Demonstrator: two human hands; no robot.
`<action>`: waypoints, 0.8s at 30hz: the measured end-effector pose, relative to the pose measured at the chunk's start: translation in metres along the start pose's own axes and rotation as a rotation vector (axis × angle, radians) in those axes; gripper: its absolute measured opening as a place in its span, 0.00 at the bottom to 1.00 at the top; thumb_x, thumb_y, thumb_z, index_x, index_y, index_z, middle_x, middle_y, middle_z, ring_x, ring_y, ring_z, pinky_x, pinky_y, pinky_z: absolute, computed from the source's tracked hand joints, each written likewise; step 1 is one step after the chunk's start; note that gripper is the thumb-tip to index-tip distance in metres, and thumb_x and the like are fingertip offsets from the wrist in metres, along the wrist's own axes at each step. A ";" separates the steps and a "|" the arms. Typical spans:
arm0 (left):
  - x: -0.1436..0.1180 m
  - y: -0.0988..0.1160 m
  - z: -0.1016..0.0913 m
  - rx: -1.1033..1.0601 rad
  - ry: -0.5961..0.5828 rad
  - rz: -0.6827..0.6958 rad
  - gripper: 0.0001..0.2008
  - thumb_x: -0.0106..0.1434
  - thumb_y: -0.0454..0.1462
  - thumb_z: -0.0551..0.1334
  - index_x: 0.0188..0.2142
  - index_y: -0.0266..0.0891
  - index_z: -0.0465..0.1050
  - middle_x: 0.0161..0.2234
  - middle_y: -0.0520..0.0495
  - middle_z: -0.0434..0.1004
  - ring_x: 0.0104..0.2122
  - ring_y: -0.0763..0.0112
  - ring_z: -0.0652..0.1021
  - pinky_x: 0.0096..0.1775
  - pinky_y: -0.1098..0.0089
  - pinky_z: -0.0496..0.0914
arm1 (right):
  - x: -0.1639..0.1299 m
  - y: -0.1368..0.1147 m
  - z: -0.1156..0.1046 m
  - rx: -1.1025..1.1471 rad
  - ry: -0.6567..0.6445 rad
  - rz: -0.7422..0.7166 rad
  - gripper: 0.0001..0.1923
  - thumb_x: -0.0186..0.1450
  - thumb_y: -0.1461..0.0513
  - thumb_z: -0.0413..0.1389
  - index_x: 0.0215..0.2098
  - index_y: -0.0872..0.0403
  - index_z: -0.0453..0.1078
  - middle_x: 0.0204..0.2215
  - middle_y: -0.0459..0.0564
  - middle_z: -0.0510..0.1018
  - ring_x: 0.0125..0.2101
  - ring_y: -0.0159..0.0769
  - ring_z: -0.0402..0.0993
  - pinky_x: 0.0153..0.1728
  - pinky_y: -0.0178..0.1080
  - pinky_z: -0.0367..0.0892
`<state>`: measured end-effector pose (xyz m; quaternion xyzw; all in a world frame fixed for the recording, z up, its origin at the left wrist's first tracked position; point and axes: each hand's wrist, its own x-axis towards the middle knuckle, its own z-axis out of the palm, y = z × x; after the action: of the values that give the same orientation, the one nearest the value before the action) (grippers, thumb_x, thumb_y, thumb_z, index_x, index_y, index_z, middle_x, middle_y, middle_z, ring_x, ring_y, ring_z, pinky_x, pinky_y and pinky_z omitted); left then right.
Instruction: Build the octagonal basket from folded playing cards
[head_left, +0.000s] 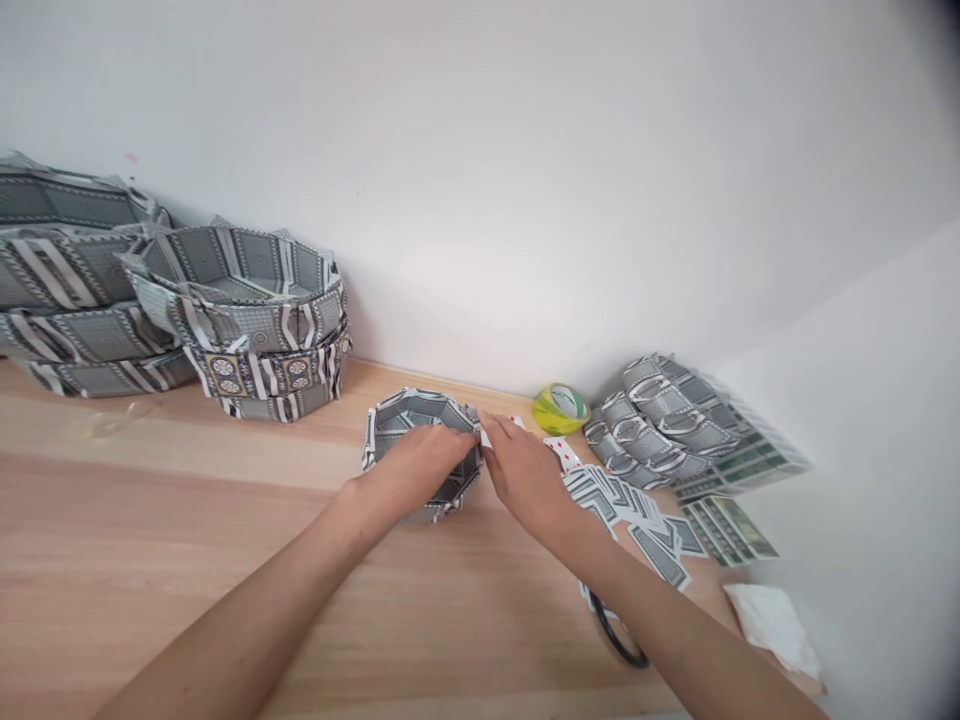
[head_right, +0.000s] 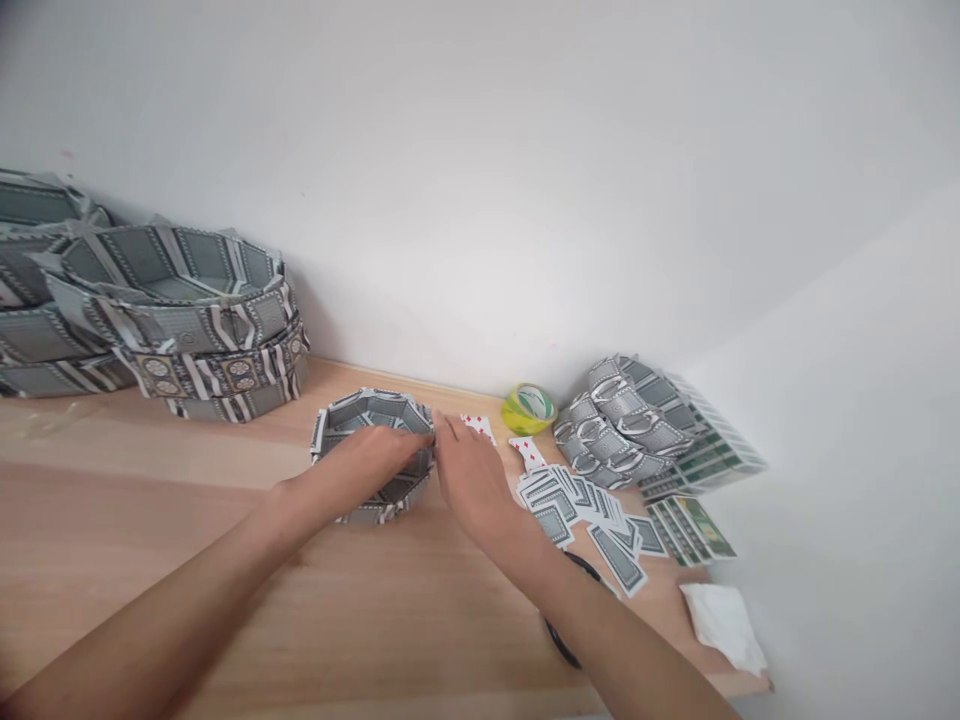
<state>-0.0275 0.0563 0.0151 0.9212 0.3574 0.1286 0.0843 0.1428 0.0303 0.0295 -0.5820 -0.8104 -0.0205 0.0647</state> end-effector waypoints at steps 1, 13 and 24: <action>0.000 0.000 0.000 0.005 0.004 -0.005 0.19 0.60 0.23 0.52 0.48 0.37 0.69 0.35 0.40 0.79 0.33 0.57 0.81 0.30 0.68 0.70 | 0.001 0.002 0.001 0.043 0.024 -0.017 0.24 0.68 0.68 0.44 0.62 0.57 0.60 0.56 0.59 0.70 0.53 0.46 0.68 0.51 0.48 0.64; 0.001 0.001 0.000 0.026 0.009 0.017 0.17 0.59 0.22 0.52 0.45 0.35 0.70 0.34 0.40 0.79 0.30 0.59 0.80 0.30 0.67 0.71 | 0.029 0.022 0.001 0.295 0.125 0.034 0.11 0.68 0.62 0.49 0.43 0.53 0.72 0.37 0.51 0.80 0.39 0.38 0.75 0.41 0.38 0.65; 0.001 -0.002 -0.004 -0.179 0.154 -0.172 0.10 0.64 0.31 0.55 0.41 0.38 0.74 0.34 0.42 0.81 0.36 0.59 0.80 0.38 0.65 0.72 | 0.045 0.030 0.003 0.643 0.145 0.138 0.06 0.62 0.61 0.51 0.34 0.53 0.70 0.29 0.47 0.78 0.30 0.33 0.73 0.32 0.35 0.66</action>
<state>-0.0292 0.0584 0.0185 0.8633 0.4277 0.2226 0.1490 0.1568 0.0821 0.0313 -0.5823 -0.7274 0.1991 0.3038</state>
